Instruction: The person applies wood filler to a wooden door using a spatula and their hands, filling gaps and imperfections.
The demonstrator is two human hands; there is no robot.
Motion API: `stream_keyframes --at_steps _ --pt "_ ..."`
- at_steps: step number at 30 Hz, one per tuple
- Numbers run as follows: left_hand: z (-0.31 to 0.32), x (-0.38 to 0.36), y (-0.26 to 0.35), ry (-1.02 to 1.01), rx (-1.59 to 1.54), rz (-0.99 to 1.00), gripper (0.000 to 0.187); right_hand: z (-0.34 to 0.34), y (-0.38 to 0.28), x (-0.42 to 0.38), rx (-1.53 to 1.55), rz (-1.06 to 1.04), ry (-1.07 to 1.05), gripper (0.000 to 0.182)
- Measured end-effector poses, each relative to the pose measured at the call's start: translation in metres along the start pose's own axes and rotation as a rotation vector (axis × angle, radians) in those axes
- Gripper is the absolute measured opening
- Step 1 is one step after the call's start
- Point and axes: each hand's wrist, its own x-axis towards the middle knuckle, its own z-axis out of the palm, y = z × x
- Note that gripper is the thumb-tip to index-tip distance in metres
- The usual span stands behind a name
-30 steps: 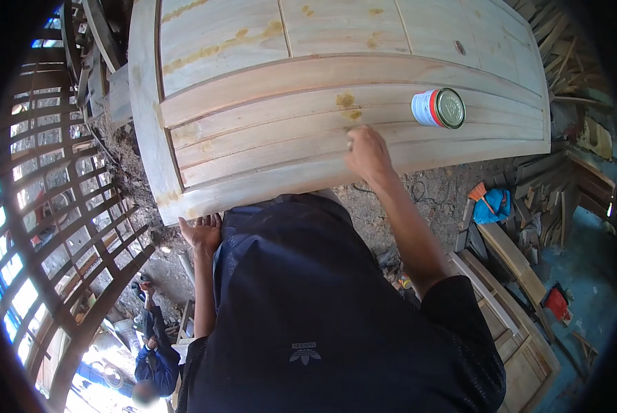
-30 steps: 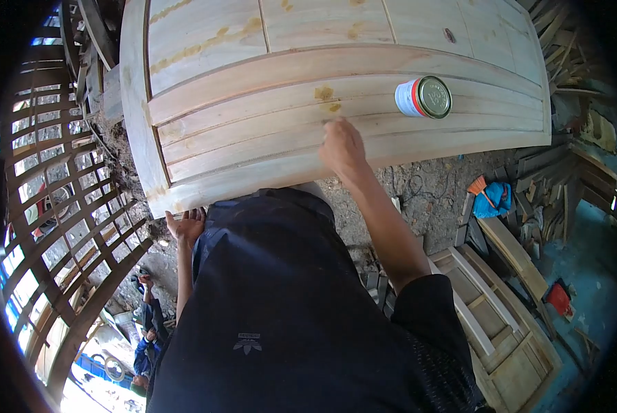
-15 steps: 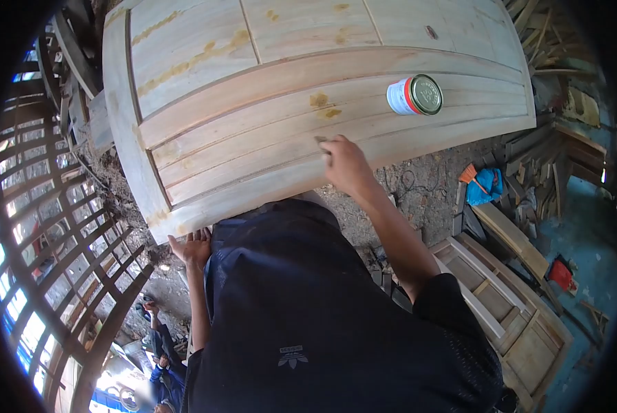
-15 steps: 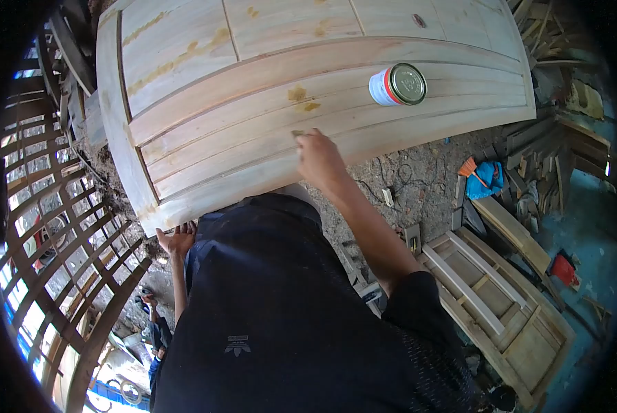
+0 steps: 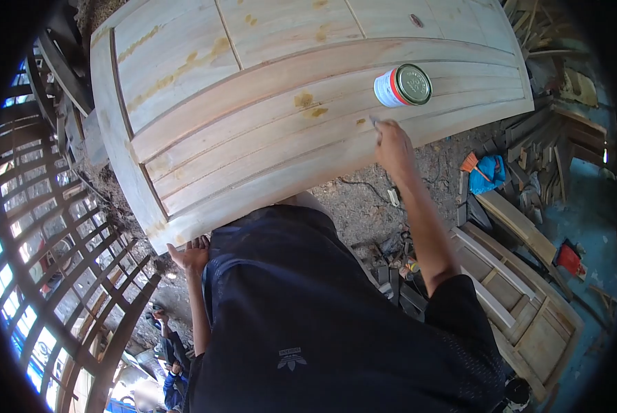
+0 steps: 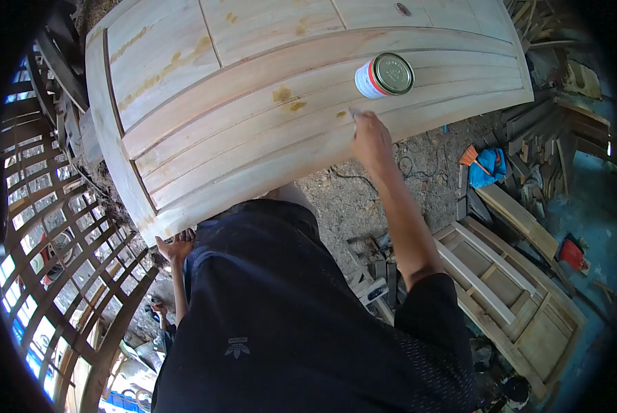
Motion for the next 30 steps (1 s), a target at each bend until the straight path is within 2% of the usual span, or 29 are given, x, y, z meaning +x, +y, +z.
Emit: stream_keyframes --at_steps 2,3,5,6,8,9,11,12,14,15,17,18,20,21,24,26,30 --pt "-0.005 0.004 0.0 -0.02 0.016 -0.001 0.106 0.035 -0.01 0.009 0.068 0.011 0.281 0.03" --pt "-0.007 0.005 0.002 -0.028 -0.001 -0.023 0.108 0.032 -0.019 0.005 0.069 0.011 0.277 0.03" --pt "-0.003 0.005 0.004 -0.05 -0.028 -0.039 0.109 0.008 -0.041 0.001 0.097 -0.02 -0.063 0.03" --pt "-0.002 0.003 0.002 -0.029 -0.018 -0.022 0.109 0.003 -0.041 0.004 0.096 -0.02 -0.059 0.03" --pt "0.002 0.003 -0.006 -0.01 -0.01 -0.005 0.108 -0.003 -0.04 0.012 0.141 0.093 0.234 0.029" --pt "0.003 0.005 -0.009 0.052 -0.006 0.018 0.104 0.002 -0.043 0.012 0.146 0.084 0.236 0.029" --pt "0.009 0.002 -0.005 0.106 -0.018 0.0 0.101 0.013 -0.057 0.009 0.056 -0.03 -0.091 0.022" --pt "0.005 0.01 -0.003 0.108 -0.048 -0.021 0.1 0.01 -0.066 0.004 0.067 -0.049 -0.08 0.022" --pt "0.011 -0.002 -0.011 0.064 -0.05 0.01 0.101 -0.001 -0.08 -0.015 0.315 -0.223 0.037 0.031" --pt "0.014 -0.004 -0.015 0.087 -0.054 0.043 0.099 -0.004 -0.086 -0.016 0.321 -0.241 0.048 0.031" --pt "0.013 -0.004 -0.02 0.086 -0.027 0.063 0.098 -0.009 -0.095 -0.021 0.588 -0.248 0.098 0.032" --pt "0.013 -0.004 -0.021 0.084 -0.022 0.068 0.098 -0.014 -0.102 -0.024 0.593 -0.261 0.1 0.032" --pt "0.022 -0.013 -0.024 0.079 -0.04 0.071 0.097 -0.025 -0.119 -0.03 0.868 0.089 -0.238 0.034" --pt "0.026 -0.017 -0.025 0.078 -0.052 0.066 0.096 -0.014 -0.115 -0.03 0.887 0.096 -0.297 0.037" --pt "0.024 -0.012 -0.025 0.063 -0.023 0.089 0.094 -0.004 -0.125 -0.038 0.979 0.004 -0.201 0.036" --pt "0.027 -0.017 -0.029 0.067 -0.012 0.125 0.095 -0.004 -0.125 -0.037 0.96 -0.037 -0.21 0.035" --pt "0.035 -0.032 -0.043 -0.001 0.021 0.166 0.103 0.001 -0.11 -0.026 0.97 -0.144 -0.105 0.034"
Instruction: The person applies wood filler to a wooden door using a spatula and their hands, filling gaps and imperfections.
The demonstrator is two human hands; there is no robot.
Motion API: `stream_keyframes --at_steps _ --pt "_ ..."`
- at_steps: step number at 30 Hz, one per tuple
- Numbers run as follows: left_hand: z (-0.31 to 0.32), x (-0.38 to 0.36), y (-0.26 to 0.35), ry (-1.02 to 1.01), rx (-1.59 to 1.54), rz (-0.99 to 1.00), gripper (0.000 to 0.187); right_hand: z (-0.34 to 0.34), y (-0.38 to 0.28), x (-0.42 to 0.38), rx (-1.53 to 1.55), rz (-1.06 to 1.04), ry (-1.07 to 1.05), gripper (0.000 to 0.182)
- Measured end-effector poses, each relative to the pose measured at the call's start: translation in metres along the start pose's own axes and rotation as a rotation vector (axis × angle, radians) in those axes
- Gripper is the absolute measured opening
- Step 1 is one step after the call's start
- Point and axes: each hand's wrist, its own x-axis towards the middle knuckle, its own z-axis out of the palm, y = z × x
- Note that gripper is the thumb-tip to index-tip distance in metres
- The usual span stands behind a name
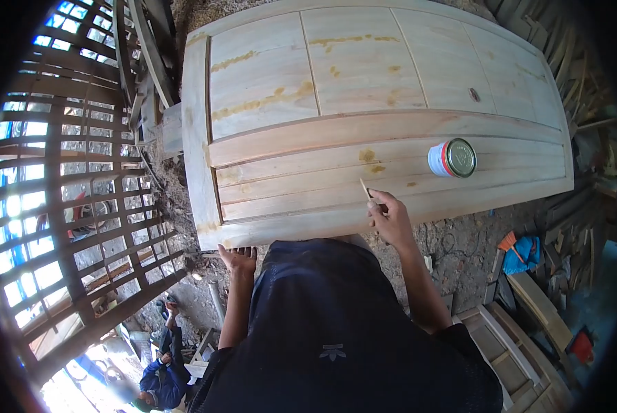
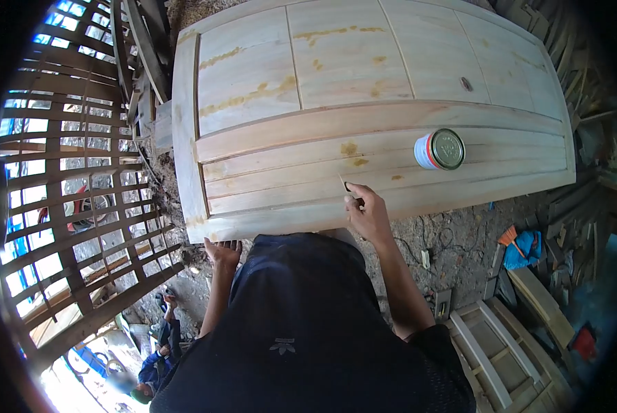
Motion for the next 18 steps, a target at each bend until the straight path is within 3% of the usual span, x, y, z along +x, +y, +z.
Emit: stream_keyframes --at_steps 2,6,9,12,18 --pt "0.002 -0.006 -0.01 -0.026 0.006 0.022 0.107 -0.017 -0.013 0.003 0.026 0.129 -0.047 0.035" --pt "0.011 -0.019 -0.036 -0.052 0.011 0.03 0.112 -0.048 -0.014 0.027 0.03 -0.01 -0.006 0.037" --pt "0.011 -0.023 -0.058 -0.183 -0.009 -0.008 0.117 -0.075 -0.016 0.061 0.0 0.002 -0.037 0.037" --pt "0.011 -0.032 -0.077 -0.153 -0.055 -0.028 0.119 -0.087 -0.03 0.097 -0.118 0.052 -0.077 0.037" --pt "0.002 -0.026 -0.072 -0.163 -0.205 -0.042 0.122 -0.092 -0.053 0.166 -0.18 -0.069 -0.117 0.034"
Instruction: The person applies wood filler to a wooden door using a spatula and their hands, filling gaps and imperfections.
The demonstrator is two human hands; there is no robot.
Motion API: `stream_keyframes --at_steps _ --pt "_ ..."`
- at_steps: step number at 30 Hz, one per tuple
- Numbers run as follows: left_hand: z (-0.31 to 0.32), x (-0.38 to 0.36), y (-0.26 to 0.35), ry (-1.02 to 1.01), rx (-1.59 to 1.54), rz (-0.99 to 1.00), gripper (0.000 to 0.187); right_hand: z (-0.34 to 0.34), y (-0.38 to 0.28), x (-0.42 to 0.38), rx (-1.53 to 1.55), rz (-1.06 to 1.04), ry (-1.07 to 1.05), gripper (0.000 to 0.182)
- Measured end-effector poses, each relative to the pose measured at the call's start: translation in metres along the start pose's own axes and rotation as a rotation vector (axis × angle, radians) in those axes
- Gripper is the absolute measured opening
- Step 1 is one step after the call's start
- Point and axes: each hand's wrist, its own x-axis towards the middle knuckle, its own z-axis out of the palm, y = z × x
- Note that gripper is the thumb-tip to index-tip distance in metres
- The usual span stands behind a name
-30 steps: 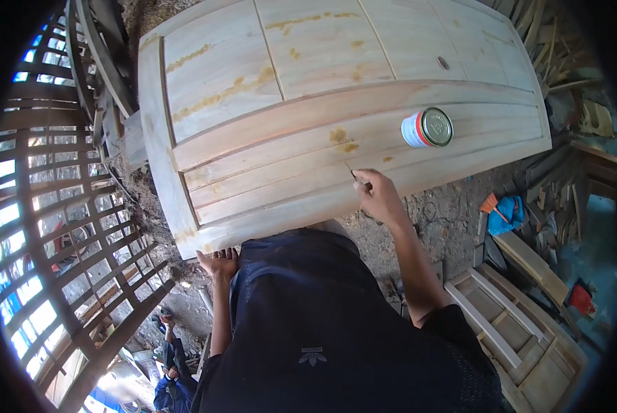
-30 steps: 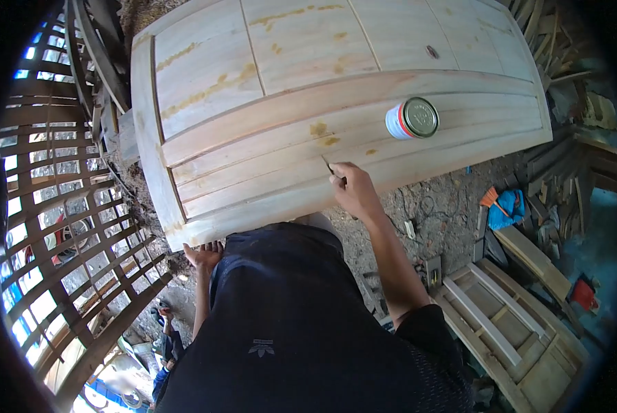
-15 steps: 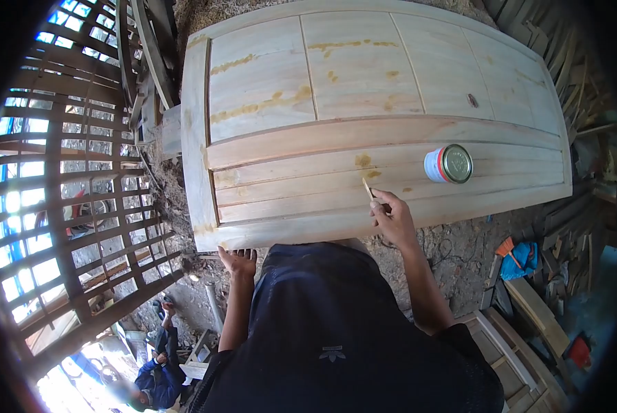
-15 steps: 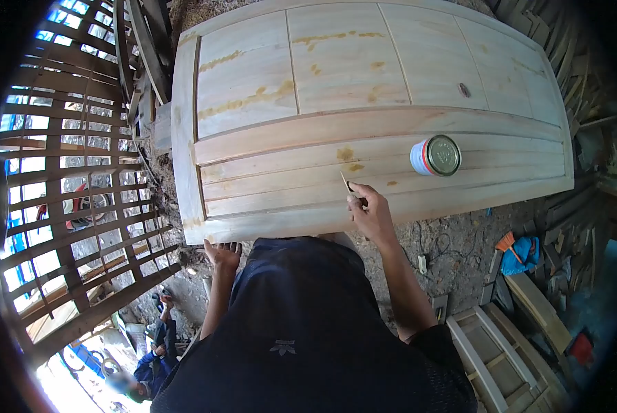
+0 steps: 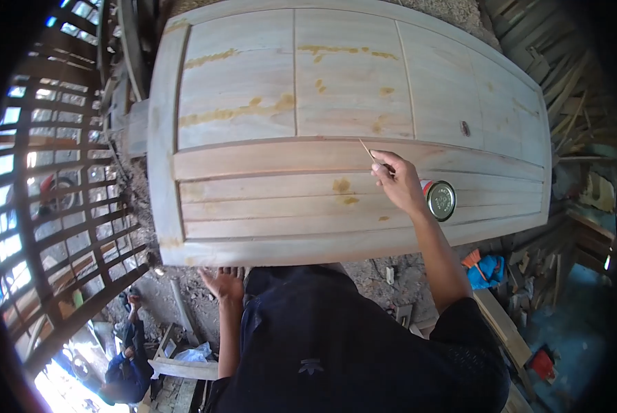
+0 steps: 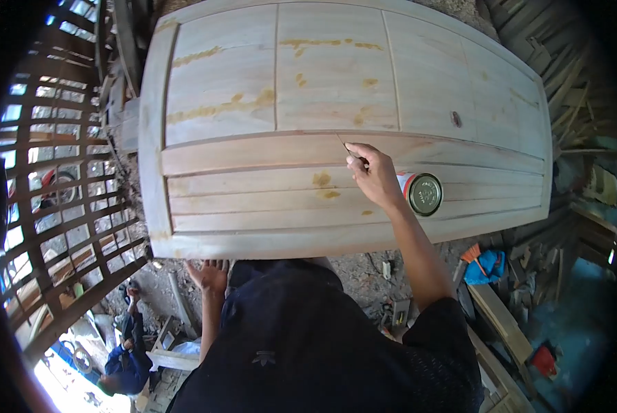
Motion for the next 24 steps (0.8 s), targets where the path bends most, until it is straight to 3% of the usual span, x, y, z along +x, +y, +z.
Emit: stream_keyframes --at_steps 2,4,6,8,10,12,14,17,18,20,24 --pt "0.008 0.002 0.001 -0.005 -0.066 -0.003 0.115 -0.014 -0.002 0.015 -0.185 0.044 0.016 0.031" --pt "0.024 0.006 -0.004 -0.016 -0.118 0.003 0.11 -0.031 0.01 0.033 -0.448 -0.268 0.09 0.033" --pt "0.039 0.003 -0.007 -0.021 -0.17 0.015 0.106 -0.05 0.019 0.051 -0.501 -0.237 0.089 0.033" --pt "0.055 -0.001 -0.011 -0.057 -0.135 0.164 0.101 -0.069 0.033 0.075 -0.552 -0.212 0.087 0.033" --pt "0.058 0.001 -0.007 -0.027 -0.201 0.078 0.099 -0.08 0.047 0.101 -0.724 -0.281 0.124 0.034" --pt "0.083 -0.012 -0.004 0.103 -0.124 0.114 0.098 -0.082 0.051 0.125 -0.71 -0.205 0.114 0.039" --pt "0.077 -0.002 -0.002 0.165 -0.166 0.053 0.095 -0.081 0.054 0.146 -0.883 -0.363 0.132 0.043" --pt "0.086 0.003 -0.004 0.26 -0.094 0.154 0.092 -0.08 0.077 0.166 -0.904 -0.513 0.131 0.039" --pt "0.066 0.013 -0.001 0.27 -0.114 0.124 0.09 -0.082 0.071 0.167 -0.904 -0.505 0.131 0.039" --pt "0.052 0.017 0.001 0.285 -0.135 0.094 0.088 -0.091 0.035 0.169 -0.969 -0.066 -0.109 0.031" --pt "0.031 0.027 0.005 0.244 -0.106 0.116 0.084 -0.108 0.019 0.2 -1.025 0.011 -0.153 0.026"
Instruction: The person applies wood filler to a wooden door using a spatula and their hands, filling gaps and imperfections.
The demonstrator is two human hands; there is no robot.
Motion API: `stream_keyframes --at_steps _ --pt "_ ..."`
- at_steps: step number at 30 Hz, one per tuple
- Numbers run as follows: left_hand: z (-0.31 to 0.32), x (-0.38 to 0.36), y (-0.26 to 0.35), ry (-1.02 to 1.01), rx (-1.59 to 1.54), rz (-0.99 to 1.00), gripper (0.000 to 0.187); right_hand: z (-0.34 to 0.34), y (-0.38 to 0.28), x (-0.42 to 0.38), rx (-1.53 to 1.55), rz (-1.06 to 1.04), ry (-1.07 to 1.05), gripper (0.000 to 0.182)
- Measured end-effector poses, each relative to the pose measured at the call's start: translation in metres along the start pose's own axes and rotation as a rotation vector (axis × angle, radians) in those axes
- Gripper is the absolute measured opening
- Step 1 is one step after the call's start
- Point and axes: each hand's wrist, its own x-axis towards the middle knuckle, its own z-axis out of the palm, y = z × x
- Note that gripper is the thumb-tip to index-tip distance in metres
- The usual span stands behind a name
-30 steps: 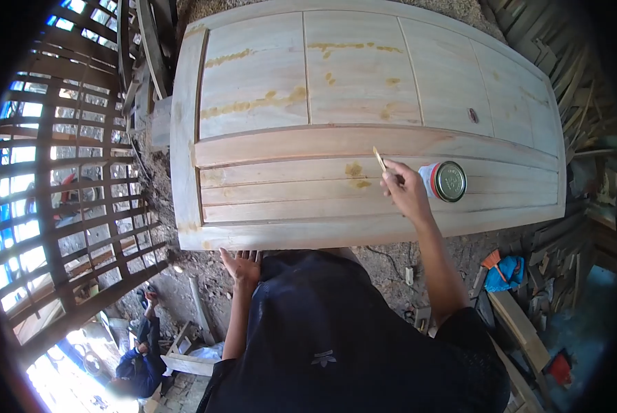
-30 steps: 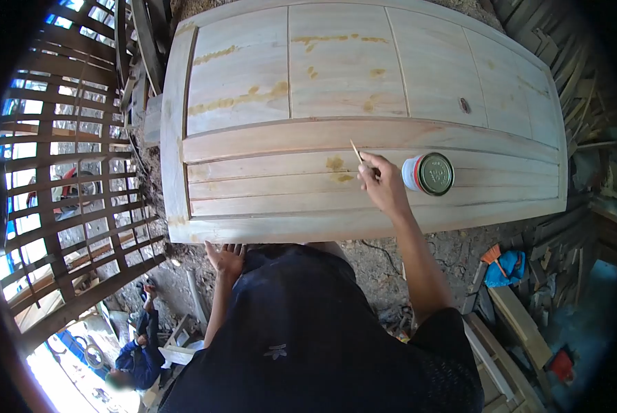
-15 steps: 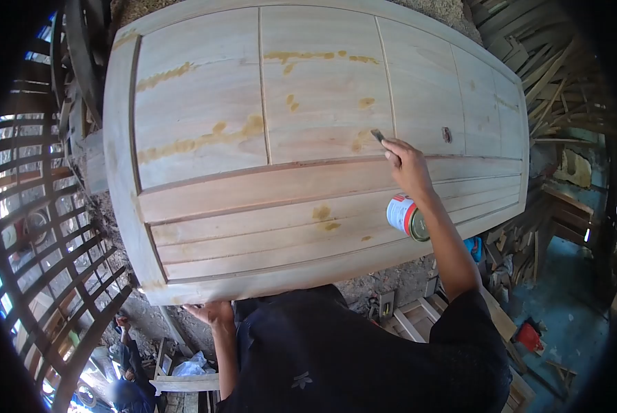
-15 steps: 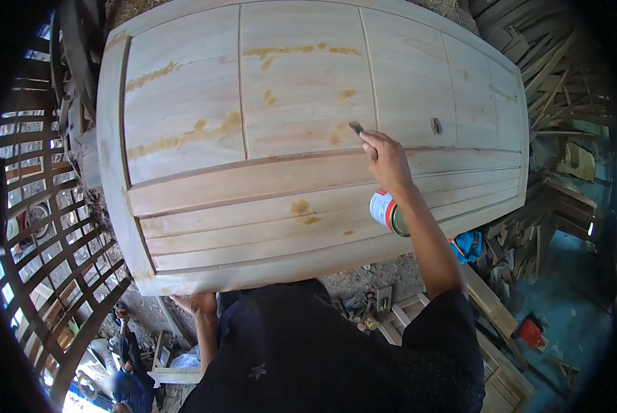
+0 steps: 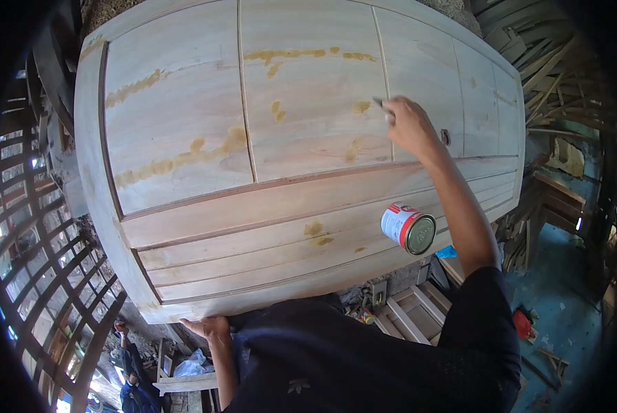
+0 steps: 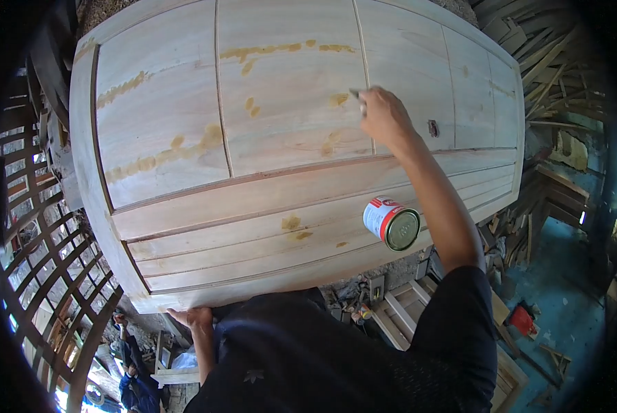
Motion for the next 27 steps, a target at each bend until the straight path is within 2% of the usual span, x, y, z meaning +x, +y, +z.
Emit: stream_keyframes --at_steps 2,3,4,6,8,10,11,13,14,17,18,20,21,22,24,25,27 --pt "-0.007 -0.001 -0.004 -0.01 0.005 0.009 0.083 0.025 -0.006 0.017 0.135 0.023 0.188 0.026" --pt "-0.001 -0.006 -0.003 -0.001 -0.011 0.012 0.081 0.045 -0.014 0.011 -0.052 -0.033 0.227 0.026" --pt "0.004 -0.008 -0.004 0.005 -0.03 0.018 0.079 0.03 -0.024 0.003 -0.054 -0.036 0.23 0.026" --pt "0.003 -0.01 -0.003 -0.036 -0.021 0.012 0.079 0.0 -0.036 -0.01 0.001 -0.013 -0.131 0.029" --pt "0.006 -0.01 -0.005 0.036 -0.035 0.014 0.079 0.002 -0.013 -0.001 0.041 0.014 -0.137 0.03" --pt "0.012 -0.015 -0.007 0.015 -0.028 0.023 0.079 0.021 0.004 0.009 0.064 -0.165 0.177 0.029" --pt "0.017 -0.017 -0.007 -0.016 -0.012 0.035 0.079 0.022 0.008 0.004 0.064 -0.166 0.178 0.029" --pt "0.018 -0.017 -0.009 0.026 -0.028 0.022 0.08 0.003 -0.002 -0.009 -0.036 -0.159 -0.065 0.027" --pt "0.017 -0.017 -0.008 0.074 -0.036 0.008 0.081 -0.002 -0.002 -0.005 -0.033 -0.158 -0.061 0.027" --pt "0.007 -0.004 -0.009 0.051 0.033 0.098 0.084 0.0 -0.006 0.02 0.105 -0.17 0.179 0.025" --pt "0.016 -0.015 -0.011 0.054 0.034 0.101 0.084 0.002 -0.015 0.016 0.108 -0.171 0.177 0.025" --pt "0.053 -0.042 -0.013 0.068 0.012 0.06 0.086 -0.001 -0.039 -0.002 0.051 -0.14 -0.163 0.025" --pt "0.053 -0.044 -0.012 0.048 -0.01 0.038 0.086 -0.016 -0.05 -0.013 0.176 -0.089 -0.382 0.028" --pt "0.049 -0.04 -0.009 0.048 -0.001 0.038 0.086 -0.012 -0.051 -0.027 0.183 -0.082 -0.383 0.028" --pt "0.038 -0.031 -0.011 0.016 -0.01 0.04 0.084 -0.003 -0.044 -0.051 0.238 -0.225 -0.087 0.033" --pt "0.046 -0.037 -0.013 0.019 -0.017 0.037 0.084 0.001 -0.039 -0.062 0.232 -0.229 -0.089 0.033" --pt "0.058 -0.047 -0.015 0.068 -0.037 0.053 0.088 0.013 -0.023 -0.08 0.273 -0.182 0.071 0.035"
